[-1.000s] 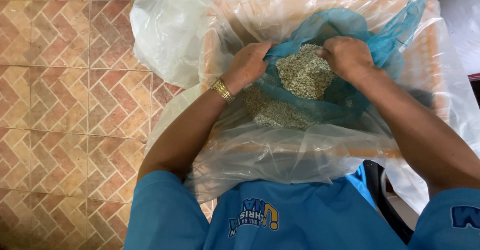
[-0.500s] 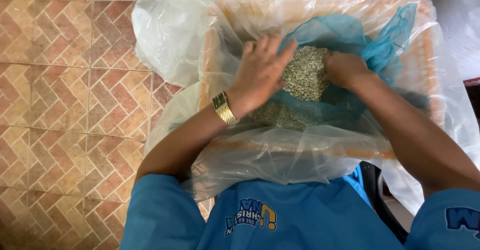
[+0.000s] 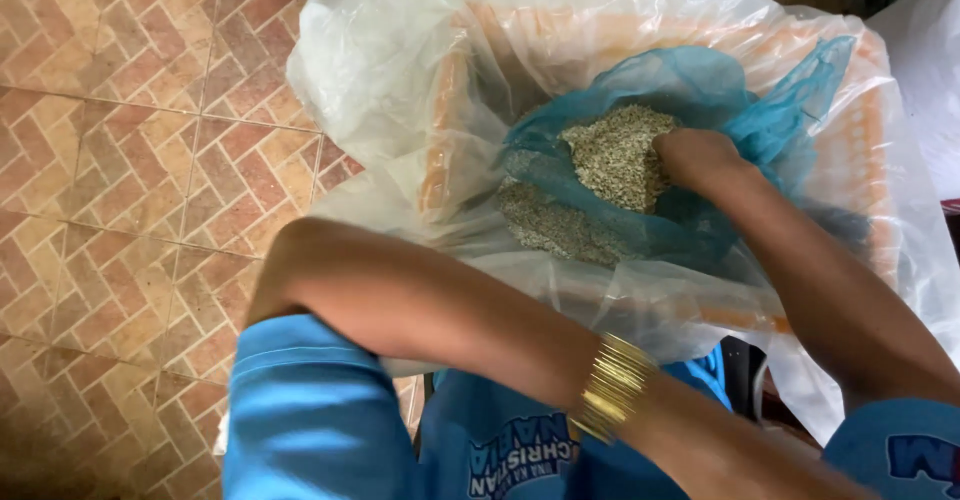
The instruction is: Sifting or sorting grains using a blue mesh bag over a plastic-lined container to separate particles.
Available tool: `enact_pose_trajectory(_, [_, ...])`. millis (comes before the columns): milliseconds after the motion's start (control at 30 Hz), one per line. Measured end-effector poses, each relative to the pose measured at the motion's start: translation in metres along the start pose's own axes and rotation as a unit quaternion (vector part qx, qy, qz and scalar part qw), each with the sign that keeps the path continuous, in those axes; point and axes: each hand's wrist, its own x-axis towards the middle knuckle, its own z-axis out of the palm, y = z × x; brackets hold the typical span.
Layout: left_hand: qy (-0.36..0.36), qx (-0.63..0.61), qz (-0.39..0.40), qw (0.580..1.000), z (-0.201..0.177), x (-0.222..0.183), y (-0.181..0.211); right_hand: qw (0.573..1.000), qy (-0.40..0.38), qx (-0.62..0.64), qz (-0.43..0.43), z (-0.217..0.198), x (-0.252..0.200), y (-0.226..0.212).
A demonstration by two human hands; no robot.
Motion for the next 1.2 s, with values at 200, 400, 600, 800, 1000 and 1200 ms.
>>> enact_pose_trajectory(200, [0.113,0.089,-0.063,0.988,-0.017,-0.029,-0.011,1.000,-0.021,0.005,-0.007,-0.009,-0.002,-0.003])
enact_pose_trajectory(400, [0.210,0.166,-0.118,0.956,-0.051,-0.052,-0.026,0.999,-0.044,-0.002,0.010,-0.025,-0.013,-0.014])
enact_pose_trajectory(600, [0.294,0.230,-0.174,0.911,-0.084,-0.081,-0.041,0.996,-0.069,-0.023,0.047,-0.010,0.010,-0.002])
enact_pose_trajectory(800, [0.363,0.269,-0.219,0.865,-0.112,-0.088,-0.065,0.997,-0.044,0.003,0.070,-0.022,0.007,-0.005])
enact_pose_trajectory(1000, [0.397,0.303,-0.250,0.830,-0.137,-0.074,-0.113,0.993,0.076,0.081,-0.027,-0.022,-0.008,0.018])
enact_pose_trajectory(1200, [0.423,0.338,-0.287,0.790,-0.147,-0.066,-0.176,0.997,0.070,0.014,0.017,0.025,0.011,0.033])
